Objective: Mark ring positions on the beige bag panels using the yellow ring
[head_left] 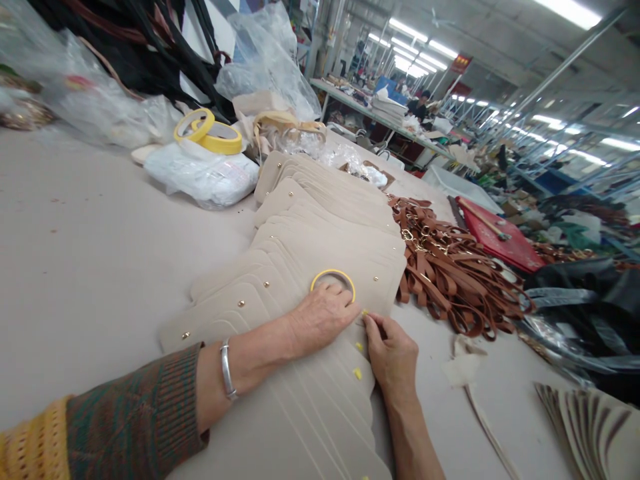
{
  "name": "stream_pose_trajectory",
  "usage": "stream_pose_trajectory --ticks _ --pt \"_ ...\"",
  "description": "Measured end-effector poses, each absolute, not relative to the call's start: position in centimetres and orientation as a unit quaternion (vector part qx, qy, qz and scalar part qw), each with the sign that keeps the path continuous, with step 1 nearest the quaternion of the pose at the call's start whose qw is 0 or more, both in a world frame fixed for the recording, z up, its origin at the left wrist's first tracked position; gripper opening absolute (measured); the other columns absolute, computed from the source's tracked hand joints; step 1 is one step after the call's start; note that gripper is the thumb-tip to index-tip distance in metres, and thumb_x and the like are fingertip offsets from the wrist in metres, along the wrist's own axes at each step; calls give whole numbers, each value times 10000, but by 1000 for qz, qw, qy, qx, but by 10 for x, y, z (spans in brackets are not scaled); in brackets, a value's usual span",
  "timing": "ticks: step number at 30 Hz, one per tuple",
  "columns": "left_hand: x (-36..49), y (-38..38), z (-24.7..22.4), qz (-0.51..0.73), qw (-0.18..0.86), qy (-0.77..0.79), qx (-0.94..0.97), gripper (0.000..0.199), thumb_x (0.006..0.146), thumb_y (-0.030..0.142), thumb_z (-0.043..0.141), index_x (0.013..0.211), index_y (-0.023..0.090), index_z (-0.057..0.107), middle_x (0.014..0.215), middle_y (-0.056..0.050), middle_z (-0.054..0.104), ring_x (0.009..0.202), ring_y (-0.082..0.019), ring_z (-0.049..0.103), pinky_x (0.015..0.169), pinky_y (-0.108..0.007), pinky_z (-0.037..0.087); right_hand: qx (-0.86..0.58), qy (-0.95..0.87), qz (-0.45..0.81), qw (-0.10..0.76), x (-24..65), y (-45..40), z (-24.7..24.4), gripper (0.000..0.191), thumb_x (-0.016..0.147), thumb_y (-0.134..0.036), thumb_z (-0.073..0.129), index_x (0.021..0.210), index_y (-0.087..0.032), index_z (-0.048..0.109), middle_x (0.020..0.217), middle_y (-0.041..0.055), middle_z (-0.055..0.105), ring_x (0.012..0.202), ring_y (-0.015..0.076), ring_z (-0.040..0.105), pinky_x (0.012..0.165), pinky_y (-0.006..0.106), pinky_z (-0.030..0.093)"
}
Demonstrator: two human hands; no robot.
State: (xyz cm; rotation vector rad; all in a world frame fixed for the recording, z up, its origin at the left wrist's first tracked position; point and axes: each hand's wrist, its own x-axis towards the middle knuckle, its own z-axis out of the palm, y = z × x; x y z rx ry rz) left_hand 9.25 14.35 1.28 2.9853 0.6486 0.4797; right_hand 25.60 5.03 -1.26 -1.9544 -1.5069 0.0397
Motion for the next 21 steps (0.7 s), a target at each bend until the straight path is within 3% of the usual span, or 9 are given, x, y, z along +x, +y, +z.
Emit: stream_pose_trajectory --ticks 7,13,17,21 --pt "88 143 19 179 30 166 969 82 892 115 467 876 154 537 856 -70 562 815 -227 488 712 -343 410 -771 -577 9 270 257 62 -6 250 874 -343 507 804 -193 695 754 40 714 674 175 646 667 266 434" --pt "82 147 23 217 72 142 963 116 929 122 436 927 167 543 832 -31 563 768 -177 522 672 -273 414 -738 -614 172 221 267 46 11 237 866 -347 536 773 -224 716 758 18 719 676 171 635 645 267 445" --pt "82 145 21 243 106 127 956 156 963 164 405 1036 166 542 784 -12 593 729 -157 571 652 -246 442 -720 -580 209 318 269 37 10 229 869 -353 550 877 -207 726 845 34 735 738 183 650 683 283 489" --pt "83 143 14 288 119 116 943 327 996 225 373 1313 142 388 947 -62 666 850 -164 641 733 -257 501 -676 -567 134 452 262 35 10 206 863 -298 589 1011 -190 682 921 46 721 759 159 646 710 275 512"
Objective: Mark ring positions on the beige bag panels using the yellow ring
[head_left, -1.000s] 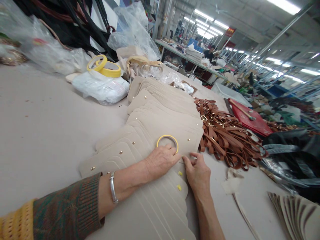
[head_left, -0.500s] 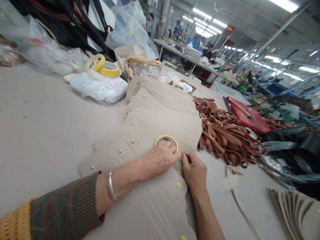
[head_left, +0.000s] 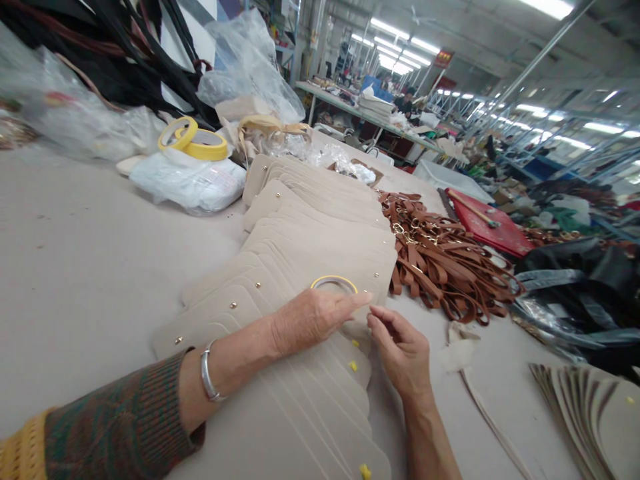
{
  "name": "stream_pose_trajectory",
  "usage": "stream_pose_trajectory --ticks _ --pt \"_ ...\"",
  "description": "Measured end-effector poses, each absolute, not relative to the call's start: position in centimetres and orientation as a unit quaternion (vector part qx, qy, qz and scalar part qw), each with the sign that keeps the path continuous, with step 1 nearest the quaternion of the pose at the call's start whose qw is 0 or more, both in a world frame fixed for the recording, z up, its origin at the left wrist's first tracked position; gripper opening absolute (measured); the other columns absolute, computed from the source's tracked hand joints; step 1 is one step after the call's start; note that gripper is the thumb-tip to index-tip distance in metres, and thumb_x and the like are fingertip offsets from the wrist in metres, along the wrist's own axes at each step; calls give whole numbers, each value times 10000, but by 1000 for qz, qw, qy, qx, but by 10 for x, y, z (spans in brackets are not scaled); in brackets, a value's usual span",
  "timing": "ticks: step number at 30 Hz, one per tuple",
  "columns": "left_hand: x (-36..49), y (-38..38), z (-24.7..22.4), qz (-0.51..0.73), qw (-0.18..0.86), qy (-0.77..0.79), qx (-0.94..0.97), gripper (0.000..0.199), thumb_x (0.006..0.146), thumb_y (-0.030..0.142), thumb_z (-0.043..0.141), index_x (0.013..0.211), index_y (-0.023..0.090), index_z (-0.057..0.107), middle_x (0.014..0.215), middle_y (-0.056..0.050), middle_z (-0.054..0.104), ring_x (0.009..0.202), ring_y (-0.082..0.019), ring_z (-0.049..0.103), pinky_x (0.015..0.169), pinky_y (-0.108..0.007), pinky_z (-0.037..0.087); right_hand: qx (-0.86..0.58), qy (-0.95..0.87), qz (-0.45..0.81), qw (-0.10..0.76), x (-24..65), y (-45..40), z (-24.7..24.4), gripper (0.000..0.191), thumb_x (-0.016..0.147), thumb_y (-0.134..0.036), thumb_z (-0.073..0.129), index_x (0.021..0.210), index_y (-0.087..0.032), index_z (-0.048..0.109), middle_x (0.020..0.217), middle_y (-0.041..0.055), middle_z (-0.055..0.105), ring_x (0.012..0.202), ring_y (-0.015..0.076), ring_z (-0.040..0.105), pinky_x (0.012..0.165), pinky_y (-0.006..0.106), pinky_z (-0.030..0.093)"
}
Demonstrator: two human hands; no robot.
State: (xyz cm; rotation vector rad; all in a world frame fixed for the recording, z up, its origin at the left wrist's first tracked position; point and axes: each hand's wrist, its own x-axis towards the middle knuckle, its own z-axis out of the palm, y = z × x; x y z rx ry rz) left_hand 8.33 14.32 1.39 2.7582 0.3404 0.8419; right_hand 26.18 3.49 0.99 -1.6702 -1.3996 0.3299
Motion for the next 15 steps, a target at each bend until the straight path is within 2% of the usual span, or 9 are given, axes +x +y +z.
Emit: stream_pose_trajectory --ticks 2,4,8,12,15 --pt "84 143 11 291 122 118 942 386 1000 249 380 1364 135 321 996 -82 674 862 -167 657 728 -261 517 -644 -604 90 460 256 36 13 192 859 -246 596 1031 -194 663 919 42 711 763 148 640 712 266 514" --pt "85 142 10 287 127 121 942 373 1000 265 386 1343 129 332 970 -80 681 836 -169 667 699 -259 521 -619 -645 55 444 249 39 17 182 867 -204 570 1031 -199 650 923 44 705 794 149 642 736 268 515" --pt "85 139 11 293 129 115 940 302 1000 249 373 1270 116 380 902 -65 669 800 -168 661 663 -253 497 -615 -684 -1 391 241 44 19 165 890 -171 484 893 -205 645 824 36 699 739 142 646 710 259 507" --pt "85 140 16 253 128 128 950 122 967 174 399 1031 142 498 815 -30 623 726 -158 612 624 -250 450 -624 -685 -71 368 239 47 17 156 871 -159 482 838 -192 631 704 15 664 605 114 607 621 227 485" --pt "86 142 22 218 126 155 955 99 942 147 423 891 162 506 797 -19 598 696 -155 572 599 -247 419 -626 -673 -90 383 235 48 18 139 839 -146 505 832 -180 640 670 8 658 565 103 597 594 212 479"
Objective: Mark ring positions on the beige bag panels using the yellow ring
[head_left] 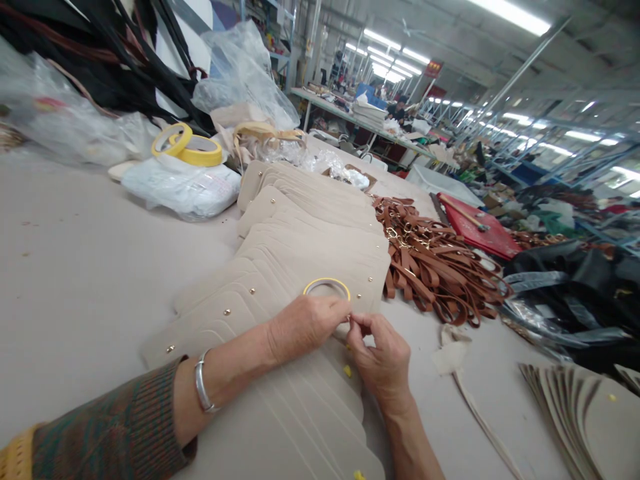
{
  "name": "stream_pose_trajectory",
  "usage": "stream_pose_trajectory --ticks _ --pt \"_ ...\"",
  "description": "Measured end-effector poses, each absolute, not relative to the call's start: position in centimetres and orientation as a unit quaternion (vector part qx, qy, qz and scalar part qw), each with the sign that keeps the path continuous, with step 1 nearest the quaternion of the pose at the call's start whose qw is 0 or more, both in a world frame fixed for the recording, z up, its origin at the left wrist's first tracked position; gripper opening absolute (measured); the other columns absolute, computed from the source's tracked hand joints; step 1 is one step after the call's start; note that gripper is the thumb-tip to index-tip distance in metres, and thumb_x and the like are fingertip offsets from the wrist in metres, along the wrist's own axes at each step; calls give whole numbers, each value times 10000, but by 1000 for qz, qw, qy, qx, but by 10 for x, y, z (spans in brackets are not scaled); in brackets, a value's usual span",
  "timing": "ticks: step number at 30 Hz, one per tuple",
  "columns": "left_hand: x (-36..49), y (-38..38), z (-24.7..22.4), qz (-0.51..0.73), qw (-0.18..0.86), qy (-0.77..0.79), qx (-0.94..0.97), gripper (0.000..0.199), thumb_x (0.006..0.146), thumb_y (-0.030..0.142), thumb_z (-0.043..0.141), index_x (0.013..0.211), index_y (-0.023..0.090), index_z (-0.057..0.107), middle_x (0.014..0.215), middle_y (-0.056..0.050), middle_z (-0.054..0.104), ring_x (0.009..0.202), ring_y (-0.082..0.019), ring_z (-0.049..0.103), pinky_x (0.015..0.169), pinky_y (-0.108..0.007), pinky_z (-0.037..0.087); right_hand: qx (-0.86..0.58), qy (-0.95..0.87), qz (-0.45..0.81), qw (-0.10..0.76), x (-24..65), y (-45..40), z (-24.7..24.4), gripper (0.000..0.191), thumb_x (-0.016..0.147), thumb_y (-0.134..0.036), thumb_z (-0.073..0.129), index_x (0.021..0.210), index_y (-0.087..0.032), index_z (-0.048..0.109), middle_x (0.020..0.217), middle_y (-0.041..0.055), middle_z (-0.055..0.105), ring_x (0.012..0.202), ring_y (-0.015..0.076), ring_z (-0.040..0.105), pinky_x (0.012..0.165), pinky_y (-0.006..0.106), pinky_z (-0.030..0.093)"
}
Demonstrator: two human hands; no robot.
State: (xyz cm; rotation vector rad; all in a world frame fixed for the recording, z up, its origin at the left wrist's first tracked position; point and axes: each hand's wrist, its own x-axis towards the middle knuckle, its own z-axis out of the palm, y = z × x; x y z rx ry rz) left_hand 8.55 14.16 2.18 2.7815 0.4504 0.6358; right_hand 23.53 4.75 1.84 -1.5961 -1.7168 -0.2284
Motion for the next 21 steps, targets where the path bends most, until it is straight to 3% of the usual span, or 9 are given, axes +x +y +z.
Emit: stream_pose_trajectory --ticks 5,8,11,15,21 --pt "87 140 28 243 104 170 949 130 927 143 420 860 169 528 740 -9 568 665 -154 535 578 -252 380 -691 -563 63 448 230 52 27 125 799 -245 565 771 -173 664 615 -3 657 500 107 576 515 213 470" --pt "87 138 28 279 93 154 943 177 944 156 385 845 169 531 729 -6 555 667 -140 524 588 -245 372 -713 -442 205 504 241 60 25 207 763 -355 620 729 -153 652 526 -18 611 433 114 546 444 224 455" --pt "88 140 25 259 59 182 947 174 954 148 389 866 172 538 757 -8 562 690 -145 528 591 -250 378 -717 -380 259 523 259 67 20 296 714 -425 680 759 -133 670 549 -5 626 454 126 565 457 240 478" --pt "92 146 20 168 31 231 958 81 932 148 474 899 175 543 827 -31 585 770 -190 546 613 -281 418 -730 -402 252 491 271 74 13 381 737 -479 665 875 -127 706 630 29 674 509 132 586 500 248 490" --pt "95 145 17 126 51 239 962 65 932 158 483 912 171 543 846 -46 583 799 -207 542 630 -302 447 -771 -485 129 392 267 79 6 347 797 -454 572 835 -148 731 630 48 690 535 166 606 534 266 478"
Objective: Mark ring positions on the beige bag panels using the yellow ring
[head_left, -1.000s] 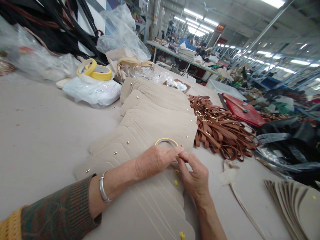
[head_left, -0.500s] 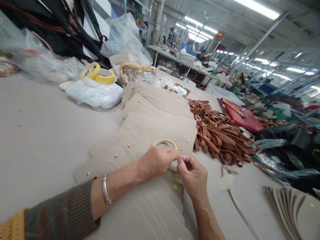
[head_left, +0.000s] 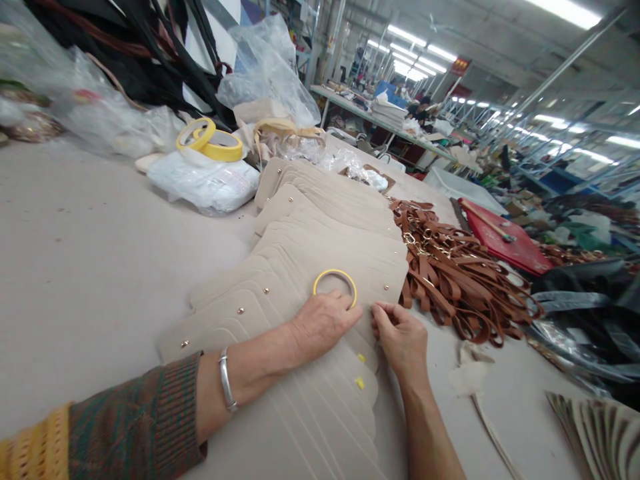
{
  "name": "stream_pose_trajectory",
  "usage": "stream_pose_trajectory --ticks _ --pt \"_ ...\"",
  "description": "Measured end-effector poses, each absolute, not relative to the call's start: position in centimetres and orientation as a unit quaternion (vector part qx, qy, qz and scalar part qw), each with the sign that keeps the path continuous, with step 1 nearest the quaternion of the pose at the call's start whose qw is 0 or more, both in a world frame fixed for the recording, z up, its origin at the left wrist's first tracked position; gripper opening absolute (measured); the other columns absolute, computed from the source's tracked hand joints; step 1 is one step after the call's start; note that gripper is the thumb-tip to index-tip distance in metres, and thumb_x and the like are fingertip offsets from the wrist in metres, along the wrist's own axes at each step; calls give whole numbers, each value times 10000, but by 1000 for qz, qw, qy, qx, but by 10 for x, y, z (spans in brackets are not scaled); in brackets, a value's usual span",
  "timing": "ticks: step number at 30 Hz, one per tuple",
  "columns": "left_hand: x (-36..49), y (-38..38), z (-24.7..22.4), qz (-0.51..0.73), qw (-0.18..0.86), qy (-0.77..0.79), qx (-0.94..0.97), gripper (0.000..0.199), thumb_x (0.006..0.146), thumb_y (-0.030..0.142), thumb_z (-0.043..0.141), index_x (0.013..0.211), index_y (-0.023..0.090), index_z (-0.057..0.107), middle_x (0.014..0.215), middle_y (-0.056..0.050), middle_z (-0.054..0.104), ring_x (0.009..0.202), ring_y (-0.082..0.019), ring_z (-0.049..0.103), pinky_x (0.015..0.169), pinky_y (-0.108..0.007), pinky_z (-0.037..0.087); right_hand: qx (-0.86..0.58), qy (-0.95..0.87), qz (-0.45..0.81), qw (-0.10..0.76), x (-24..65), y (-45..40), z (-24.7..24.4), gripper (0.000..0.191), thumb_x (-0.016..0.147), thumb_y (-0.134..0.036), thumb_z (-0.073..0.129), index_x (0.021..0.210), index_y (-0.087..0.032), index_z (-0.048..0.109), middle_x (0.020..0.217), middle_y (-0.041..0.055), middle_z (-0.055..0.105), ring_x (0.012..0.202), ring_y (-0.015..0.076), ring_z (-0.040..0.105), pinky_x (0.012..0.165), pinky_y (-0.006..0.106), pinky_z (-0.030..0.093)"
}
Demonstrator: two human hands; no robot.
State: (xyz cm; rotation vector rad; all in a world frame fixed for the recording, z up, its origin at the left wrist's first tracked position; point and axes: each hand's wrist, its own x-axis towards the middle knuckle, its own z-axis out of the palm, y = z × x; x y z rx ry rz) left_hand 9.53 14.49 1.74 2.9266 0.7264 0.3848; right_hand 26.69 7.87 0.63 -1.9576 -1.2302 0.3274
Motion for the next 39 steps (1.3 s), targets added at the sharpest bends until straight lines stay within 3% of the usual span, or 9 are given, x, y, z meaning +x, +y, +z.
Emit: stream_pose_trajectory --ticks 6,11,15,20,27,35,39 --pt "94 144 18 121 56 242 961 80 925 137 480 893 170 545 843 -46 584 777 -207 545 602 -299 442 -774 -545 16 321 265 87 4 294 818 -397 517 791 -177 711 732 80 734 654 208 673 658 297 486" --pt "95 144 17 125 45 242 961 102 929 134 464 894 171 553 839 -52 583 781 -212 541 605 -302 441 -787 -518 28 335 267 84 1 338 826 -441 561 995 -157 632 668 46 701 580 199 651 595 291 473" --pt "95 145 16 127 43 243 961 96 918 125 474 892 164 559 864 -64 585 818 -219 535 629 -305 445 -775 -498 85 380 271 70 -3 325 855 -474 541 897 -172 654 674 42 696 534 166 629 571 272 482" --pt "95 146 14 123 45 239 962 94 919 128 475 902 161 561 868 -64 584 824 -224 536 638 -315 449 -752 -570 3 333 266 67 -4 301 879 -404 512 852 -179 710 783 70 724 704 189 655 708 291 474" --pt "95 144 13 136 36 226 964 82 903 119 484 902 164 552 851 -55 578 817 -228 526 627 -313 439 -746 -595 -40 296 265 82 0 246 885 -317 503 834 -182 702 808 53 717 743 184 649 726 279 446" --pt "85 145 27 246 60 201 946 184 967 182 381 936 178 562 808 -23 571 765 -178 545 648 -278 436 -687 -692 112 192 271 57 11 211 898 -298 502 876 -238 703 802 21 699 730 168 643 723 273 464" --pt "85 143 21 272 110 167 941 210 980 196 375 1110 190 539 805 -4 611 761 -148 601 653 -240 472 -686 -650 161 284 267 46 17 198 889 -293 525 899 -227 711 822 15 715 719 163 649 702 268 494"
